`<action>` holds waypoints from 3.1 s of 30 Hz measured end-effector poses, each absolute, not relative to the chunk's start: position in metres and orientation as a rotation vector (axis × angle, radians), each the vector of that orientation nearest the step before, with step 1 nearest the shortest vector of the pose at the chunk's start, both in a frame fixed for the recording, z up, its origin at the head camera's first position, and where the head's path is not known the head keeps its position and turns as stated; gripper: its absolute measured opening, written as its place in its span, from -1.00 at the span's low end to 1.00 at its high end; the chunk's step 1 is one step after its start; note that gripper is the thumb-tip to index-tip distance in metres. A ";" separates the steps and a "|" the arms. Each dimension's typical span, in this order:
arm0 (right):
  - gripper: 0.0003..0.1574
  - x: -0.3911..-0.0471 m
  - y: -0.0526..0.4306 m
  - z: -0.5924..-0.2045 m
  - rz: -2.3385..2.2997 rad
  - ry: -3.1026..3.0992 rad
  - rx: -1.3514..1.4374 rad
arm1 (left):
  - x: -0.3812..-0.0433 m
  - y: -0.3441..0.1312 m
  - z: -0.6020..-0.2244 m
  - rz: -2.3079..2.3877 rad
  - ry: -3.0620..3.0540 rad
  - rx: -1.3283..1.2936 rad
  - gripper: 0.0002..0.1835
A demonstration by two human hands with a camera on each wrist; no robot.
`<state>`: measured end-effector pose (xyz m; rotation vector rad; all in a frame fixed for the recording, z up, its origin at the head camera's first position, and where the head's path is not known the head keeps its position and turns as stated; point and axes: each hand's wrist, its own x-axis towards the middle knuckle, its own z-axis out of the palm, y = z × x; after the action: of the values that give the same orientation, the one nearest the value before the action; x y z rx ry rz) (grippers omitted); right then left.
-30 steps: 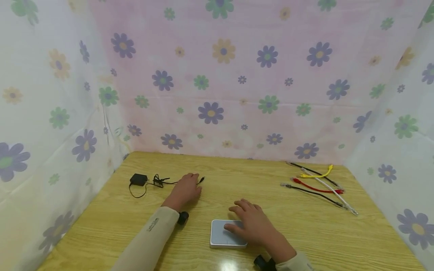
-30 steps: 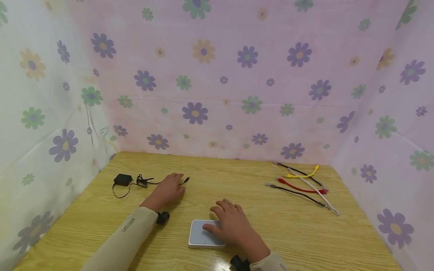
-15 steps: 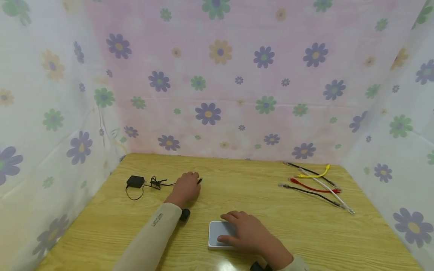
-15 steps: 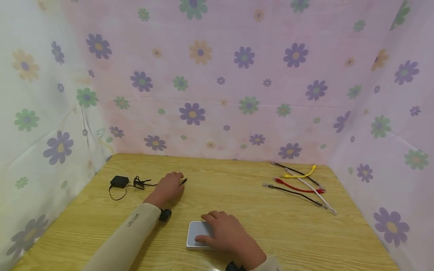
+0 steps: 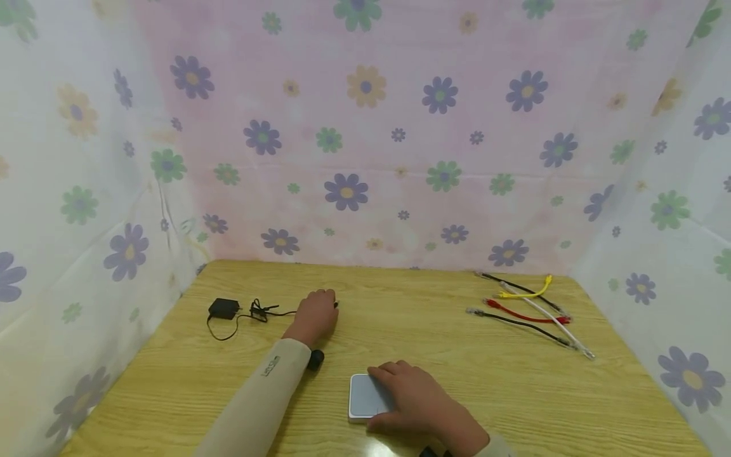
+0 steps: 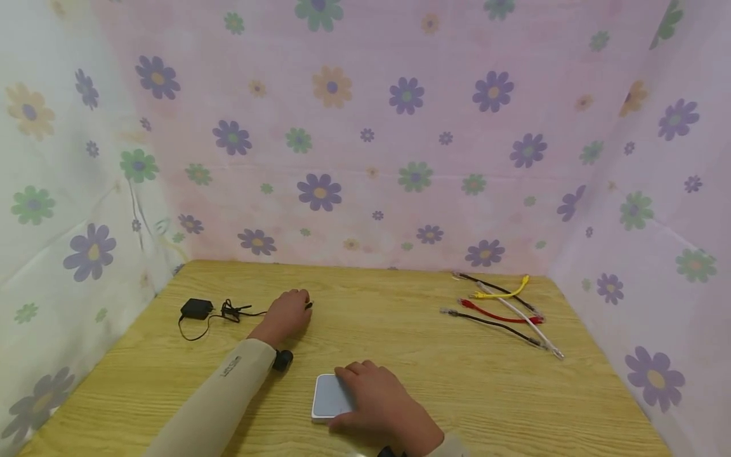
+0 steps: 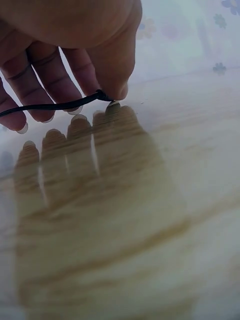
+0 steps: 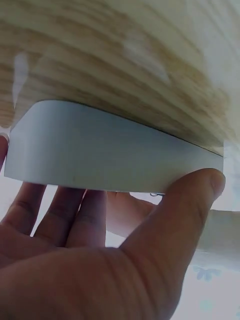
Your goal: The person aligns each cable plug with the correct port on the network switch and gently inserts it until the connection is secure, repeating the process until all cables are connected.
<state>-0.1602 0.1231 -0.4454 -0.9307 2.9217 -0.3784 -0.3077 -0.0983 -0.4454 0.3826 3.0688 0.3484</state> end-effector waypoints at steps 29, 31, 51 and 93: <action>0.06 -0.199 0.130 -0.461 -0.790 2.762 -0.751 | -0.291 -0.126 -0.460 0.851 2.884 0.396 -0.87; 0.06 -0.201 0.131 -0.462 -0.835 2.744 -0.721 | -0.288 -0.127 -0.460 0.874 2.870 0.407 -0.87; 0.00 -0.208 0.141 -0.467 -1.036 2.691 -0.687 | -0.253 -0.137 -0.454 0.970 2.762 0.528 -0.89; -0.04 -0.204 0.139 -0.467 -1.107 2.723 -0.664 | -0.233 -0.131 -0.437 0.985 2.419 0.761 -0.92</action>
<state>-0.2042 0.1392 -0.4666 -0.6637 2.7232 -1.1067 -0.2327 -0.1310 -0.4365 0.7607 2.4192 0.9845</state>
